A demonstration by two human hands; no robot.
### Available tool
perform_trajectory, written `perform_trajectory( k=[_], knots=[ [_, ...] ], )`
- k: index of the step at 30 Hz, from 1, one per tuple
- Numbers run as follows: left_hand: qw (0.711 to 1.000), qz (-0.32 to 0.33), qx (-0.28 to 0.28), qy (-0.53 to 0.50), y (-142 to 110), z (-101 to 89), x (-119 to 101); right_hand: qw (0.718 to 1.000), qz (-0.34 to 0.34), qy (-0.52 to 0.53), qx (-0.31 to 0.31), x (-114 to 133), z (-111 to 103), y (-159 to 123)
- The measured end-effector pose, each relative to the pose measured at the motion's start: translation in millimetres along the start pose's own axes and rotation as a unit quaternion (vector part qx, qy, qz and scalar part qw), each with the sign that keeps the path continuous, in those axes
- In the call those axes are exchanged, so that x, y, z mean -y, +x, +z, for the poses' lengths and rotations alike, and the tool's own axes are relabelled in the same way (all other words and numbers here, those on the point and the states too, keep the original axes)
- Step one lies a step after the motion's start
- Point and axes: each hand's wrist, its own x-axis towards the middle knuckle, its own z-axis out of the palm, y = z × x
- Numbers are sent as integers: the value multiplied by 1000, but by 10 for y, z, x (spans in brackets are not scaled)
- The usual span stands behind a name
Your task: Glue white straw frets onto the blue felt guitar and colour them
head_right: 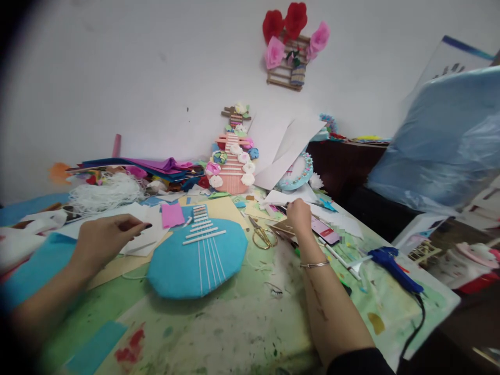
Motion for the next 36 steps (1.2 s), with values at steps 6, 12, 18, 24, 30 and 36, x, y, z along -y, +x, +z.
perform_trajectory(
  k=[6,12,18,24,30,36],
  knots=[
    [980,26,-47,-192,-134,68,-157,960,-71,271,-5,274,-147,-168],
    [960,136,-75,-231,-209,88,-280,864,-145,455,160,573,99,-651],
    [932,253,-69,-249,-320,81,-445,798,-187,503,276,781,228,-1159],
    [916,275,-19,-291,-395,104,-520,765,-181,531,317,843,243,-1417],
    [912,305,-4,-275,-499,85,-647,675,-93,569,460,900,279,-1681],
    [899,377,-15,-221,-525,63,-719,657,-103,547,509,927,354,-1870]
  ],
)
